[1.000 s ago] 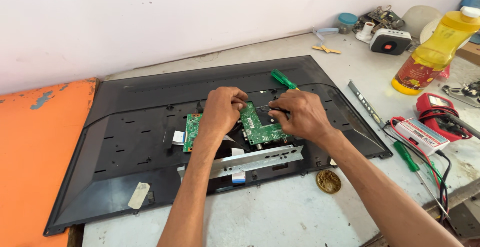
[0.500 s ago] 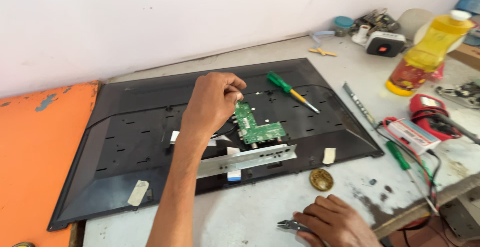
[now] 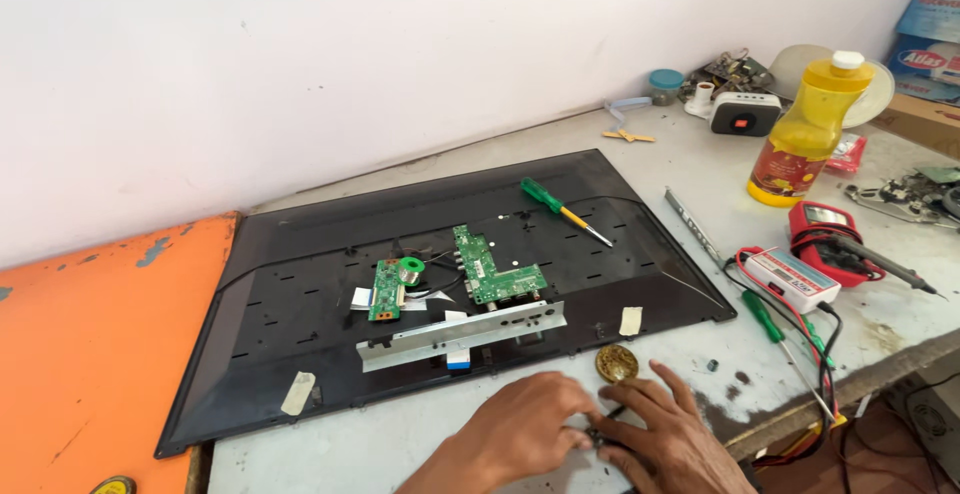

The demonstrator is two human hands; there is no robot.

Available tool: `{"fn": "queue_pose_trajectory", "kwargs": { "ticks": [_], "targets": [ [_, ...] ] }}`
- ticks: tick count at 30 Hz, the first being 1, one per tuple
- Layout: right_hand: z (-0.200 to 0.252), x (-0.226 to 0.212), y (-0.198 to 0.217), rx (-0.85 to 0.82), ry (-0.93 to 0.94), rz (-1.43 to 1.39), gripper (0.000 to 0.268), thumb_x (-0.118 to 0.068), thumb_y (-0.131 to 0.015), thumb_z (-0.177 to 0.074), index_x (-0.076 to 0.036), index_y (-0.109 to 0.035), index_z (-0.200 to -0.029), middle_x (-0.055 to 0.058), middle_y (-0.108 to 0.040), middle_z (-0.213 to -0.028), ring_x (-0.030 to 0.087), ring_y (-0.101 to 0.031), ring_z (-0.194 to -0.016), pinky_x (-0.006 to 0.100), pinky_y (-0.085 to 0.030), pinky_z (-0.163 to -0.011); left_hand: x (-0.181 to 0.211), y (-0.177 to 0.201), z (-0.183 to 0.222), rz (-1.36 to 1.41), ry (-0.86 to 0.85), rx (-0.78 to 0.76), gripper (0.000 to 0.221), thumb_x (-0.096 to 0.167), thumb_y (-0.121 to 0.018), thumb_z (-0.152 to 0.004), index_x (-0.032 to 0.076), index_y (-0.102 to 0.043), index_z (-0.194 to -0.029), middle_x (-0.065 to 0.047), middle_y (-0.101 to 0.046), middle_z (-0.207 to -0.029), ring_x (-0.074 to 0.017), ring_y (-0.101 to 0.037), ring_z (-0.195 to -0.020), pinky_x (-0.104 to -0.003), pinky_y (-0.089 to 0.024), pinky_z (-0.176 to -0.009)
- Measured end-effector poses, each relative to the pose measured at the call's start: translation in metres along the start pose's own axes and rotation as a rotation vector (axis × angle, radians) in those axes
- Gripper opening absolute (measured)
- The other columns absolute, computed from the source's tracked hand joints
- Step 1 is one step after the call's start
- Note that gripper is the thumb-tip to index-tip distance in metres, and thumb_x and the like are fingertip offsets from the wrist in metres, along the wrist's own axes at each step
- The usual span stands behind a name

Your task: The person removes a ribbon cable from a green circuit board, positions the board inside a disassembled TV chassis, and secures it with a metal bracket using a screwdriver. They then tighten several screws to fasten the board and bracket in place.

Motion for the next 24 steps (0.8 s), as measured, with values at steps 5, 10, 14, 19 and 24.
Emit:
{"fn": "queue_pose_trajectory", "kwargs": {
  "ticks": [5, 10, 14, 19, 24],
  "targets": [
    [-0.014, 0.0, 0.026, 0.085, -0.131, -0.07, 0.046, -0.034, -0.086, -0.07, -0.007, -0.076, -0.107, 0.013, -0.073, -0.107, 0.031, -0.064, -0.108, 0.052, -0.044, -0.1, -0.051, 0.037, 0.026, 0.282, 0.507, 0.29, 0.023, 0.011, -0.071, -0.089, 0.005, -0.075, -0.111, -0.012, -0.079, -0.098, -0.0232, -0.073, -0.082, -0.033, -0.057, -0.071],
    [-0.076, 0.03, 0.019, 0.274, -0.418, -0.274, 0.04, -0.014, -0.079, -0.083, -0.005, -0.072, -0.122, 0.013, -0.078, -0.111, 0.027, -0.075, -0.097, 0.036, -0.058, -0.085, -0.096, 0.102, 0.018, -0.03, 0.564, 0.737, 0.033, -0.003, -0.062, -0.087, 0.003, -0.07, -0.118, -0.016, -0.077, -0.097, -0.0264, -0.076, -0.086, -0.038, -0.06, -0.072],
    [-0.147, 0.077, -0.019, 0.28, -0.582, -0.45, 0.05, -0.014, -0.075, -0.087, 0.001, -0.062, -0.133, 0.018, -0.073, -0.119, 0.028, -0.072, -0.109, 0.037, -0.057, -0.093, -0.131, 0.109, -0.01, -0.209, 0.677, 0.642, 0.031, 0.004, -0.073, -0.081, -0.002, -0.068, -0.111, -0.019, -0.075, -0.094, -0.0358, -0.072, -0.091, -0.047, -0.056, -0.079],
    [-0.179, 0.11, -0.062, 0.128, -0.777, -0.451, 0.047, -0.015, -0.076, -0.088, 0.001, -0.064, -0.131, 0.018, -0.074, -0.117, 0.025, -0.074, -0.106, 0.037, -0.06, -0.093, -0.144, 0.097, -0.027, -0.316, 0.923, 0.367, 0.022, 0.02, -0.077, -0.088, 0.0, -0.07, -0.095, -0.019, -0.074, -0.093, -0.0379, -0.071, -0.096, -0.05, -0.055, -0.083],
    [-0.179, 0.112, -0.069, 0.212, -0.82, -0.544, 0.05, -0.007, -0.077, -0.084, -0.001, -0.065, -0.132, 0.014, -0.076, -0.115, 0.019, -0.074, -0.099, 0.031, -0.061, -0.088, -0.147, 0.102, -0.027, -0.093, 0.908, 0.487, 0.031, 0.017, -0.081, -0.082, -0.002, -0.069, -0.102, -0.017, -0.074, -0.096, -0.0317, -0.071, -0.094, -0.046, -0.053, -0.083]
  ]
}}
Point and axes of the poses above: each hand's wrist, its own z-axis away from the middle knuckle, its own y-axis out of the back of the hand, x = y × z, the point moved 6 cm from there along -z, towards the middle knuckle
